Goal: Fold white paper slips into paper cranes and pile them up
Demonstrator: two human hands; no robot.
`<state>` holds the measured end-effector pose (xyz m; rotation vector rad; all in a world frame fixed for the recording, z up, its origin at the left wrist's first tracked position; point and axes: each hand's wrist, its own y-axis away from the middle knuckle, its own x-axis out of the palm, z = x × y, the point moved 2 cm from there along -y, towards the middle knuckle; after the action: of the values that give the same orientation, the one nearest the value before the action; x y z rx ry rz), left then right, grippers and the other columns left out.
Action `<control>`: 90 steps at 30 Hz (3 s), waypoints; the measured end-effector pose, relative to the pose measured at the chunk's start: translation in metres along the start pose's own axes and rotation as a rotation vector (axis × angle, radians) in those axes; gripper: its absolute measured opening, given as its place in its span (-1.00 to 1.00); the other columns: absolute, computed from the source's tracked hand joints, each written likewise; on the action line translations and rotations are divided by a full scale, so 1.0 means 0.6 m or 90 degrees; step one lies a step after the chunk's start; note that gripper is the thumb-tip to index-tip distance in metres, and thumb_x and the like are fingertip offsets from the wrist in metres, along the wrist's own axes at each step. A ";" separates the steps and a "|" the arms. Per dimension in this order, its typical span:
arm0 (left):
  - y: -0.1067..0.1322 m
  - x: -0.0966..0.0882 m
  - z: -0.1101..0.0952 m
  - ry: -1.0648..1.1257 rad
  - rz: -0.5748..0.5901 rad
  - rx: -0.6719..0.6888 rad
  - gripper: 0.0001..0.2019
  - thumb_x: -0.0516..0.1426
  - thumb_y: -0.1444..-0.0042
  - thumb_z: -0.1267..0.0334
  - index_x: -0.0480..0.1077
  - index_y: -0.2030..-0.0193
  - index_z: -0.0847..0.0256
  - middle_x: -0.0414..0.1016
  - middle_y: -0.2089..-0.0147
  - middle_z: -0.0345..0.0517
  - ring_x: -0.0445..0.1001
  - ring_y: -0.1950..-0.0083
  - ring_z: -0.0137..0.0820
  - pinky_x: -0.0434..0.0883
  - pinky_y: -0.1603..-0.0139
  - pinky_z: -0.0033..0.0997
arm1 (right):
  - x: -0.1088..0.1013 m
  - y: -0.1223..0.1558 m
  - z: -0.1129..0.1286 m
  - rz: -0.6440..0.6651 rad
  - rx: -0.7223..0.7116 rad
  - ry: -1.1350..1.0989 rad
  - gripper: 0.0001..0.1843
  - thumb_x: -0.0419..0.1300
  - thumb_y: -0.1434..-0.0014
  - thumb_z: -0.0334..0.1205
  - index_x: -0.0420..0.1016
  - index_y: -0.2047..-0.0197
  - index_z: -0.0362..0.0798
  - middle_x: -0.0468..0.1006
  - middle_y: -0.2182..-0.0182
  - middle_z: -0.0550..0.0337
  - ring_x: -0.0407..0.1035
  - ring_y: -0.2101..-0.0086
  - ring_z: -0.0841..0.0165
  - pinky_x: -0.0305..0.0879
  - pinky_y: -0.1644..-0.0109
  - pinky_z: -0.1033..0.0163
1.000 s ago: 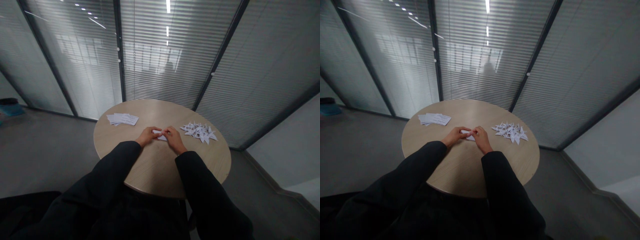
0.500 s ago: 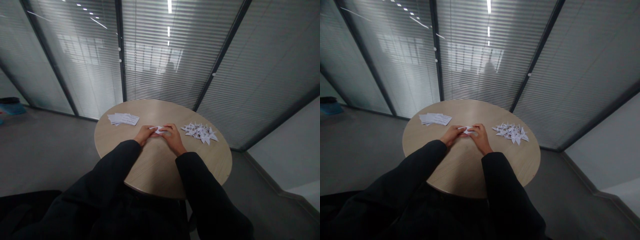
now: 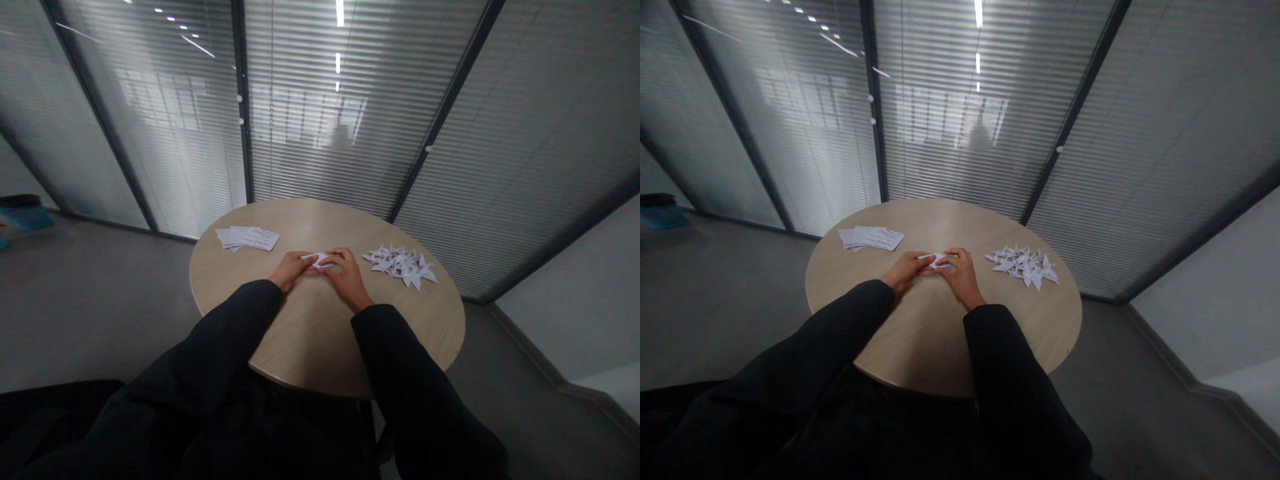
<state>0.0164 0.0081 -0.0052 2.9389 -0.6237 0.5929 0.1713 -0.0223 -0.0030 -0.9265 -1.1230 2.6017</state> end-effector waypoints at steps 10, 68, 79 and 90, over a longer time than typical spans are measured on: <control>0.004 0.002 -0.002 -0.014 0.015 0.018 -0.79 0.29 0.00 0.34 0.53 0.25 0.46 0.59 0.31 0.07 0.55 0.31 -0.40 0.46 0.05 -0.36 | 0.001 -0.002 0.002 -0.013 -0.005 0.004 -0.97 0.32 -0.05 -0.25 0.57 0.36 0.04 0.40 0.17 0.10 0.30 0.06 0.21 0.22 -0.10 0.04; -0.007 0.002 0.002 0.002 -0.013 0.010 -0.91 0.21 -0.07 0.43 0.52 0.30 0.43 0.60 0.34 0.03 0.57 0.30 -0.40 0.50 0.07 -0.35 | -0.001 -0.004 -0.001 -0.021 0.007 -0.007 -0.87 0.16 -0.17 -0.15 0.44 0.34 0.00 0.44 0.25 0.07 0.38 0.20 0.25 0.38 0.10 0.10; -0.004 0.003 0.000 -0.021 0.003 0.045 -0.88 0.28 0.00 0.37 0.50 0.34 0.42 0.57 0.37 -0.03 0.52 0.34 -0.47 0.48 0.10 -0.38 | 0.001 -0.004 -0.010 -0.001 0.063 -0.030 -0.88 0.17 -0.14 -0.16 0.43 0.37 -0.01 0.41 0.26 0.09 0.37 0.20 0.26 0.39 0.12 0.10; -0.007 0.003 0.003 -0.030 0.013 0.055 -0.76 0.34 0.08 0.27 0.50 0.32 0.41 0.57 0.34 -0.01 0.50 0.31 -0.45 0.45 0.06 -0.31 | 0.002 -0.007 -0.010 -0.017 0.086 -0.012 -0.91 0.19 -0.08 -0.22 0.42 0.44 -0.01 0.41 0.31 0.11 0.36 0.26 0.28 0.37 0.15 0.14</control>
<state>0.0200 0.0109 -0.0063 3.0390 -0.6493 0.5677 0.1735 -0.0155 -0.0036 -0.8531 -0.9435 2.6324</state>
